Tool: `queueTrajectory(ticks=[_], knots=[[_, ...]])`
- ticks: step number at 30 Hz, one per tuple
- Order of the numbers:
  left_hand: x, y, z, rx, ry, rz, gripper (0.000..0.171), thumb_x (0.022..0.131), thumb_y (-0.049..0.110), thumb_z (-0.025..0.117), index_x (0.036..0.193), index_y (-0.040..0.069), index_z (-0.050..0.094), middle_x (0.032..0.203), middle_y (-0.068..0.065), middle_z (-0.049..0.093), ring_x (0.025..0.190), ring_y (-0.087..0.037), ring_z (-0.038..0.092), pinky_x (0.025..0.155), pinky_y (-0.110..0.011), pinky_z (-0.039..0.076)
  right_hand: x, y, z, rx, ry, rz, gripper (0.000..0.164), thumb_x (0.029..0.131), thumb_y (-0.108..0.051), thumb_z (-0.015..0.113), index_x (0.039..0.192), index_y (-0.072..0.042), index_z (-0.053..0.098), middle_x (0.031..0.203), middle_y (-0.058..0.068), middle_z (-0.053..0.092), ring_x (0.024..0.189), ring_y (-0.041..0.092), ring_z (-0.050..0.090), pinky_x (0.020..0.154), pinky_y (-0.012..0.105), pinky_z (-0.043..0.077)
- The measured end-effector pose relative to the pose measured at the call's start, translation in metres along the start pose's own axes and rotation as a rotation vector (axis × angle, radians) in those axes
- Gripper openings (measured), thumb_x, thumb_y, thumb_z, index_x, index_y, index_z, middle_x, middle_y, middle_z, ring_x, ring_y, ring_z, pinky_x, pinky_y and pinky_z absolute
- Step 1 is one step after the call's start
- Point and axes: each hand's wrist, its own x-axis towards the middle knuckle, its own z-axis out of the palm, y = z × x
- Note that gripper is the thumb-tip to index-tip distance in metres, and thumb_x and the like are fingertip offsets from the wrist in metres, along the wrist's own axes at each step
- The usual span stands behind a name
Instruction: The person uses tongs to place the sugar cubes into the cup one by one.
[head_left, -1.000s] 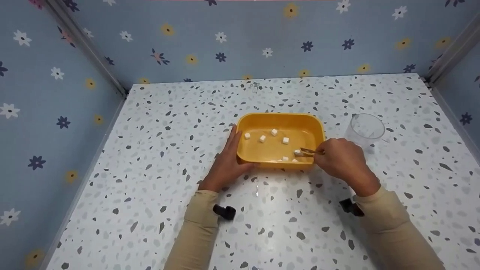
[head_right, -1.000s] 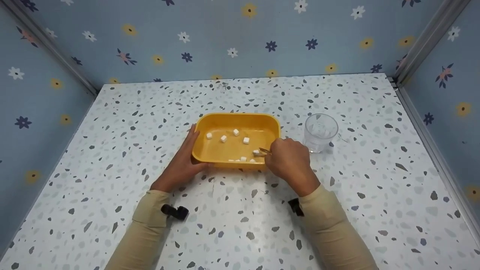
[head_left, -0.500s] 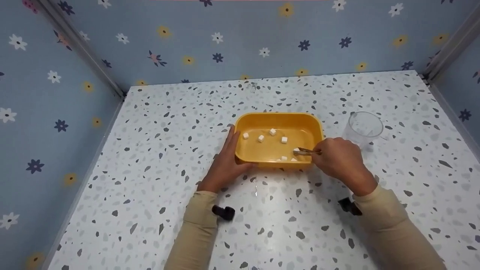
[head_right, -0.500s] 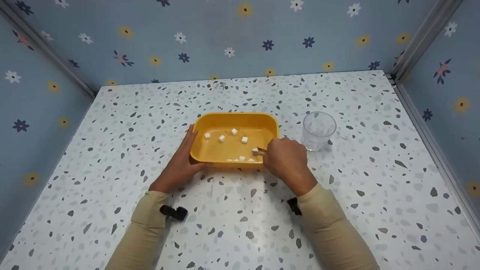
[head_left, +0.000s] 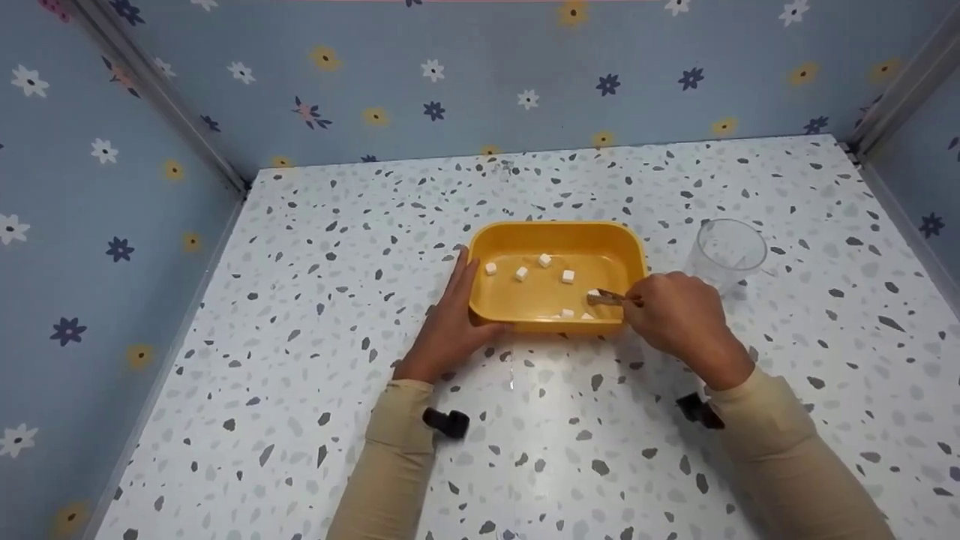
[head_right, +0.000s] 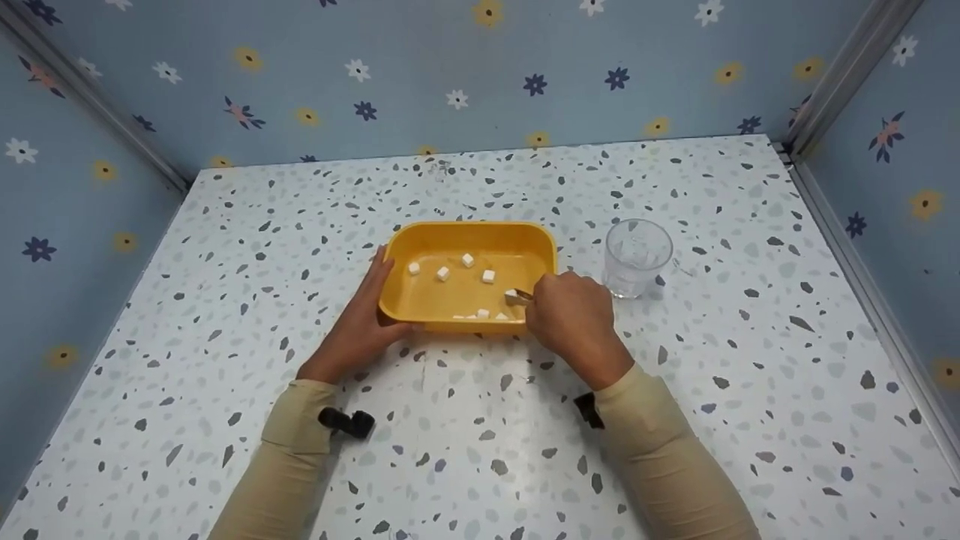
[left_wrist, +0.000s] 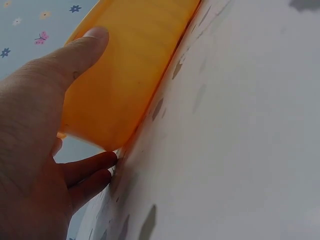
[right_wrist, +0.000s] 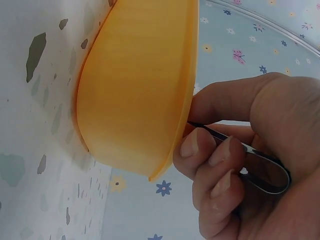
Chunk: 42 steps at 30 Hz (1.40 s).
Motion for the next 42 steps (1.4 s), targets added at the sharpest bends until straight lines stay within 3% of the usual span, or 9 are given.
queueTrajectory(ticks=[11, 17, 32, 42], knots=[[-0.001, 0.0, -0.001, -0.003, 0.001, -0.013, 0.109, 0.079, 0.042, 0.084, 0.162, 0.034, 0.014, 0.162, 0.026, -0.015, 0.144, -0.032, 0.034, 0.116, -0.047, 0.028, 0.001, 0.0, 0.0, 0.025, 0.006, 0.012, 0.02, 0.087, -0.012, 0.062, 0.091, -0.004, 0.08, 0.067, 0.002, 0.064, 0.053, 0.019, 0.05, 0.046, 0.033, 0.038], [-0.004, -0.002, -0.002, 0.005, -0.005, -0.03, 0.106, 0.078, 0.049, 0.083, 0.161, 0.03, 0.02, 0.162, 0.026, -0.015, 0.146, -0.03, 0.03, 0.116, -0.048, 0.028, 0.0, -0.002, 0.003, 0.016, 0.032, -0.009, 0.021, 0.088, -0.013, 0.062, 0.092, -0.006, 0.081, 0.07, 0.001, 0.067, 0.054, 0.019, 0.051, 0.046, 0.032, 0.038], [-0.002, -0.002, -0.001, -0.006, -0.001, -0.024, 0.107, 0.079, 0.041, 0.084, 0.161, 0.031, 0.018, 0.166, 0.018, -0.011, 0.148, -0.029, 0.026, 0.116, -0.049, 0.026, 0.0, 0.0, -0.006, 0.017, 0.083, -0.007, 0.021, 0.09, -0.016, 0.062, 0.095, -0.006, 0.08, 0.076, 0.003, 0.07, 0.057, 0.02, 0.053, 0.047, 0.033, 0.039], [0.0, -0.002, -0.001, 0.001, -0.009, -0.029, 0.107, 0.079, 0.042, 0.084, 0.161, 0.033, 0.017, 0.162, 0.027, -0.015, 0.146, -0.031, 0.029, 0.115, -0.051, 0.028, -0.002, 0.001, -0.008, 0.03, 0.194, -0.029, 0.022, 0.09, -0.015, 0.06, 0.094, -0.007, 0.08, 0.066, 0.0, 0.065, 0.052, 0.018, 0.05, 0.045, 0.033, 0.036]])
